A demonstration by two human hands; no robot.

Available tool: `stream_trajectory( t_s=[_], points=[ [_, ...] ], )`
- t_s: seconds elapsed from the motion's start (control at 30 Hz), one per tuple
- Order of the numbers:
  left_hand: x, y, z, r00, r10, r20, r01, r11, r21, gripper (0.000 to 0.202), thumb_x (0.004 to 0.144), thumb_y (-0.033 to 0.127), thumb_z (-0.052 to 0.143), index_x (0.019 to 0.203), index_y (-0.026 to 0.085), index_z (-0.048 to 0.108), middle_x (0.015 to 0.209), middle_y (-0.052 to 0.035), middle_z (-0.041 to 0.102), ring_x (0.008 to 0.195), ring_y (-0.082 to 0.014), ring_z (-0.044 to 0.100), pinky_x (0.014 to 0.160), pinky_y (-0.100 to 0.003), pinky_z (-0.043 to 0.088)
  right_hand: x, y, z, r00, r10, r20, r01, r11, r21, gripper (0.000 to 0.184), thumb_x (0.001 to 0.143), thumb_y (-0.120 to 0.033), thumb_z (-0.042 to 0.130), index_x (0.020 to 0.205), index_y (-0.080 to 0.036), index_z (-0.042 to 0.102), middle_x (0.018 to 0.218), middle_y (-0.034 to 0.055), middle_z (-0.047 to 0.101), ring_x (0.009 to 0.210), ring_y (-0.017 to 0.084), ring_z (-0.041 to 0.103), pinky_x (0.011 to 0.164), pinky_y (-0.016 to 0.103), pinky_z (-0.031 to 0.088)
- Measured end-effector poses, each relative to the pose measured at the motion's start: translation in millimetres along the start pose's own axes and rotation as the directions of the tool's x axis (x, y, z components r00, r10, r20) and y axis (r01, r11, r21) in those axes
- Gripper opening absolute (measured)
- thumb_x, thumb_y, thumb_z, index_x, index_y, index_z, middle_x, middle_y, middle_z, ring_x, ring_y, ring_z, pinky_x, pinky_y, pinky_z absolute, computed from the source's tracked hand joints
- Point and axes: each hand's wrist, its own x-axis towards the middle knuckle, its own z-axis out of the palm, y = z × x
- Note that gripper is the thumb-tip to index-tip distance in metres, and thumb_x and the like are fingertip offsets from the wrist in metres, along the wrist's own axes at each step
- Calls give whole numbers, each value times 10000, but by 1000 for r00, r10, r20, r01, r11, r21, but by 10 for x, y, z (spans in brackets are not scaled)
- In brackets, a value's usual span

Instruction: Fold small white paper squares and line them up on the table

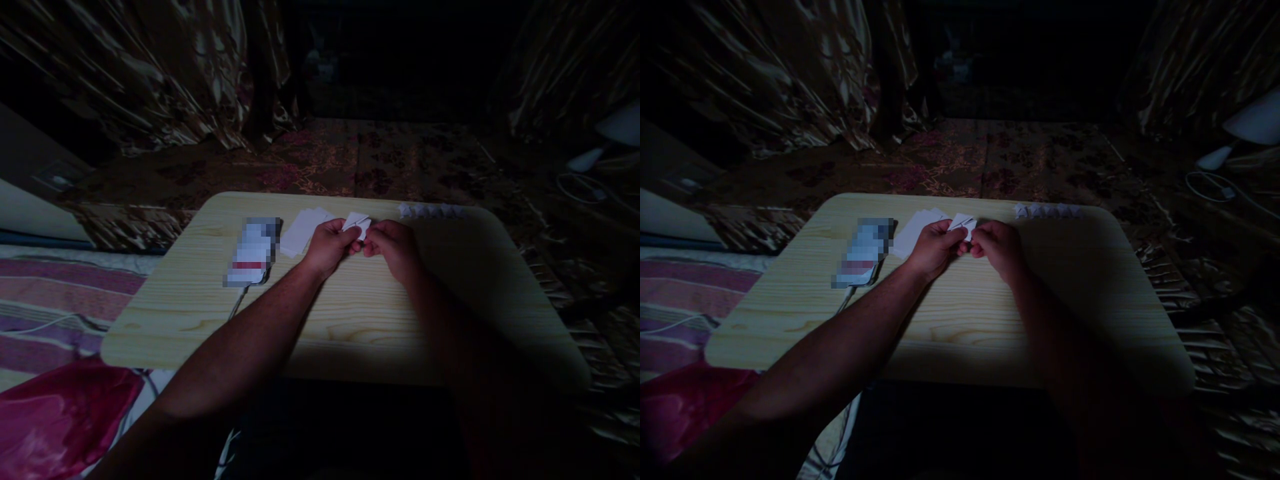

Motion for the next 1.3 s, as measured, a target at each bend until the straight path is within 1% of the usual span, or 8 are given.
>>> stream_trajectory(
  t_s=[0.13, 0.27, 0.4, 0.6, 0.83, 1.13, 1.3],
  points=[
    [-10, 10, 8, 1000, 10, 8, -9, 1000, -18, 296, 665, 322, 840, 798, 115, 676, 607, -2, 652, 454, -56, 523, 445, -182, 391, -20, -20, -4, 999, 30, 22, -31, 998, 57, 227, 688, -383, 727, 700, -170, 649, 565, -12, 652, 492, 116, 602, 500, 232, 523],
    [-25, 26, 17, 1000, 9, 4, -9, 999, -41, 361, 617, 342, 887, 796, 107, 679, 634, -12, 671, 470, -59, 543, 455, -184, 404, -44, -61, -12, 997, 58, 47, -63, 992, 110, 223, 675, -372, 738, 705, -173, 642, 578, -19, 650, 489, 115, 598, 502, 239, 518],
    [-28, 24, 15, 1000, 11, -17, -11, 999, -47, 429, 564, 349, 924, 812, 107, 672, 660, -24, 698, 491, -77, 585, 484, -197, 454, -48, -69, -22, 993, 92, 79, -101, 988, 114, 200, 663, -345, 736, 694, -177, 632, 575, -16, 653, 493, 121, 601, 506, 247, 520],
    [-30, 31, 19, 999, 19, -45, -21, 998, -58, 492, 527, 340, 951, 836, 110, 646, 624, -8, 689, 480, -88, 601, 488, -202, 487, -29, -42, -32, 991, 108, 74, -113, 991, 68, 194, 641, -335, 732, 663, -173, 628, 565, -6, 656, 488, 121, 596, 492, 243, 518],
    [-30, 38, 32, 998, 6, -66, -9, 999, -52, 492, 522, 315, 945, 843, 116, 629, 625, -4, 689, 476, -94, 610, 485, -206, 500, -22, -54, -35, 992, 108, 65, -110, 993, 36, 151, 631, -301, 711, 638, -170, 635, 555, 0, 657, 480, 121, 597, 484, 238, 525],
    [-35, 37, 36, 999, 4, -52, -7, 998, -58, 434, 552, 265, 912, 847, 117, 629, 639, -6, 701, 474, -87, 610, 484, -194, 486, -43, -65, -31, 994, 81, 68, -81, 997, -2, 133, 651, -291, 692, 636, -165, 652, 552, 1, 650, 475, 123, 596, 477, 243, 532],
    [-39, 40, 45, 999, 14, -52, -17, 998, -61, 409, 556, 241, 901, 835, 117, 629, 629, 0, 696, 465, -84, 602, 473, -191, 474, -25, -29, -35, 996, 64, 64, -63, 998, -15, 130, 653, -284, 698, 631, -168, 645, 548, 1, 651, 475, 119, 588, 480, 238, 526]
  ],
)
